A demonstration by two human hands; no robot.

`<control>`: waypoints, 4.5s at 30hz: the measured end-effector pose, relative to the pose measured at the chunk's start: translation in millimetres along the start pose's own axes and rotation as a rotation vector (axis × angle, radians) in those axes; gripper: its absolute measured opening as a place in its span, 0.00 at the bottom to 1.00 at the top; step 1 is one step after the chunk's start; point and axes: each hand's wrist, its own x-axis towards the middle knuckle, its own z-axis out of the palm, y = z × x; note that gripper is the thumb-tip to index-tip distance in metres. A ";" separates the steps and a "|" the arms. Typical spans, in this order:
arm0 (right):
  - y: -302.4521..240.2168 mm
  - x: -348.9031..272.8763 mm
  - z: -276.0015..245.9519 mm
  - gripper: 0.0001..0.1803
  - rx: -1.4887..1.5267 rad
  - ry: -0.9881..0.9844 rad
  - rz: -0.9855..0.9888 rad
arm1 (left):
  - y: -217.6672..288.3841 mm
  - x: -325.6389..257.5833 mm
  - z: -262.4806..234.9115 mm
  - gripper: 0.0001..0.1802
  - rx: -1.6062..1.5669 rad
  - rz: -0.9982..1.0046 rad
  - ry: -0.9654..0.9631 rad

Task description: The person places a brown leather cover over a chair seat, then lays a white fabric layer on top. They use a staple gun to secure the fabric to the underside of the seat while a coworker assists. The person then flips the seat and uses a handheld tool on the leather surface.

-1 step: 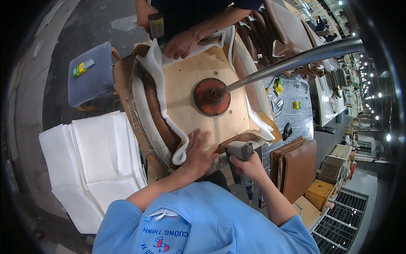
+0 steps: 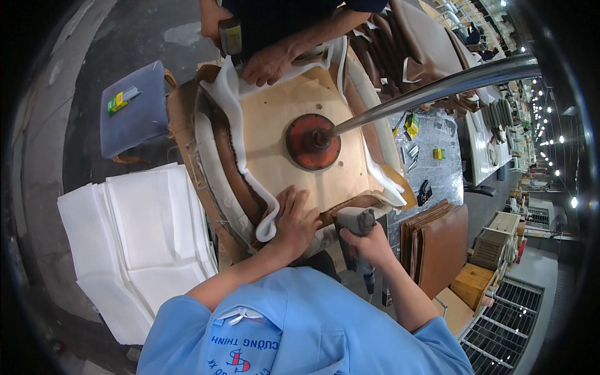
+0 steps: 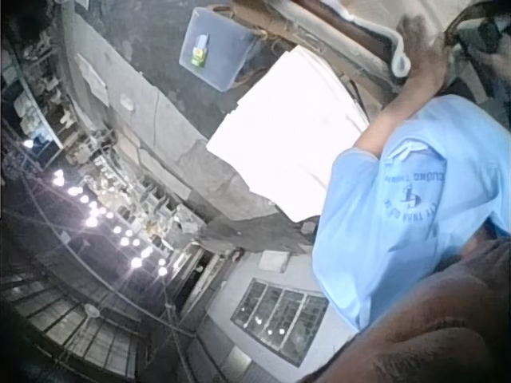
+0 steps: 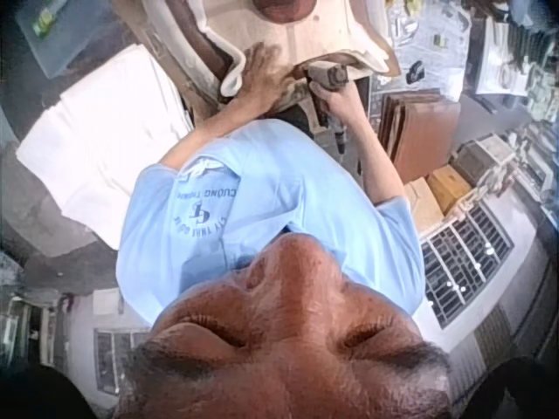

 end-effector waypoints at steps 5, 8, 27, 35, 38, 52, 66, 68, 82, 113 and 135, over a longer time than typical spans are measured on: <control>-13.8 5.2 -4.4 0.18 -0.015 -0.006 0.025 | -11.9 40.9 23.7 0.07 -0.031 -0.018 0.175; -20.2 5.0 -4.2 0.18 -0.041 0.002 0.049 | -13.5 40.8 27.2 0.05 -0.048 -0.021 0.183; -36.7 18.2 9.6 0.18 -0.189 -0.020 0.061 | -14.4 41.2 32.1 0.05 -0.073 -0.080 0.156; -23.0 10.2 3.5 0.16 -0.041 -0.005 0.037 | 1.3 -4.3 -4.9 0.21 0.048 -0.020 -0.153; -19.4 7.4 5.5 0.16 -0.040 -0.035 0.022 | -1.4 -9.2 -4.5 0.25 0.063 0.032 -0.184; -24.3 14.2 17.7 0.18 -0.147 -0.028 0.024 | 1.1 -4.2 -13.4 0.23 0.076 -0.011 -0.280; 123.9 -75.3 12.3 0.38 0.048 0.302 -0.142 | 34.1 3.3 16.4 0.34 -0.017 0.179 -0.376; 140.7 -85.1 13.8 0.39 0.091 0.328 -0.113 | 42.3 3.9 27.3 0.38 -0.021 0.184 -0.412; 255.3 -90.0 -34.8 0.38 0.126 0.579 -0.041 | 60.3 -1.5 54.8 0.46 0.186 0.081 -0.370; 268.7 169.3 -435.9 0.23 1.042 0.247 0.015 | 190.7 118.8 139.6 0.21 0.071 -0.236 0.040; 179.9 157.4 -354.5 0.43 1.489 -0.260 -0.299 | 295.7 243.2 244.7 0.28 -1.230 -0.701 -0.491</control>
